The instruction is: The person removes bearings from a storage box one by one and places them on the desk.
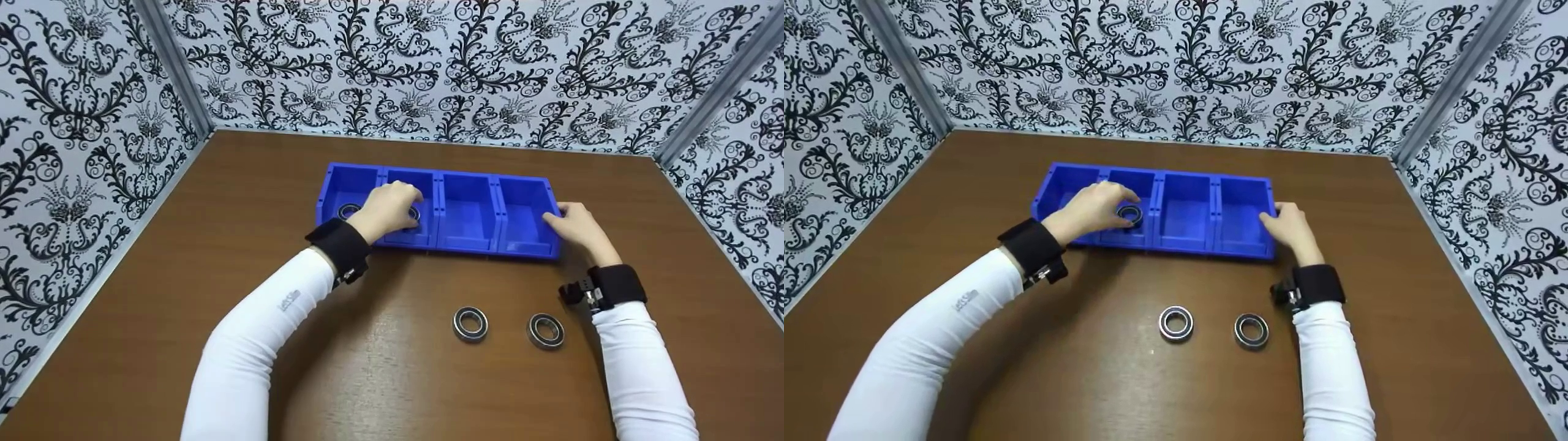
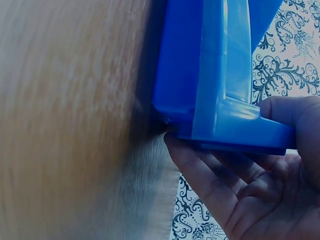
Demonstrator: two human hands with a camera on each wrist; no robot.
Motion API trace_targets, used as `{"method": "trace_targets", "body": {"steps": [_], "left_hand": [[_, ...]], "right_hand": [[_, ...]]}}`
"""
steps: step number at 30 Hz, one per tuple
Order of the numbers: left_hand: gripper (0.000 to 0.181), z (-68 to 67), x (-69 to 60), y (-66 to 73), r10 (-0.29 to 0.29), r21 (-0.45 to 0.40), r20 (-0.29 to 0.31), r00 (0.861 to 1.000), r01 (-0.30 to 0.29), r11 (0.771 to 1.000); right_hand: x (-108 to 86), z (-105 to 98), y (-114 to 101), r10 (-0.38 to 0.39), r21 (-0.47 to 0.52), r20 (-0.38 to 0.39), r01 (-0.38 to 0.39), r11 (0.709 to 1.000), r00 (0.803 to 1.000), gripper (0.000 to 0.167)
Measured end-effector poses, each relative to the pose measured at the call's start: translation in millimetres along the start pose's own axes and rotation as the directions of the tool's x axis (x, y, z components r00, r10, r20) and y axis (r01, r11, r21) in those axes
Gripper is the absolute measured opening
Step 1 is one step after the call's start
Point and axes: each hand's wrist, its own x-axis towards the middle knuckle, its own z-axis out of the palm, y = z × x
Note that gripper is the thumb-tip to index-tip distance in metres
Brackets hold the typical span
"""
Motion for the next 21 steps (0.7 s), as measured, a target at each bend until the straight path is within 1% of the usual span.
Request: {"method": "trace_targets", "body": {"steps": [6,14,21], "left_hand": [[0.049,5.8,6.6,4.9,-0.043,0.03,0.049,0.998,0.042,0.999],[0.048,13.5,13.2,9.6,-0.092,0.062,0.092,0.991,0.087,0.994],[0.04,18.7,19.0,13.0,-0.147,0.082,0.093,0.985,0.139,0.987]], "right_hand": [[-1.0,1,-1,0.001,0.009,0.003,-0.001,1.0,1.0,0.04],[-0.4,1,-2,-0.001,0.005,0.004,0.001,1.0,1.0,0.041],[0.8,0,0,0.015,0.022,0.012,-0.015,1.0,1.0,0.042]]}}
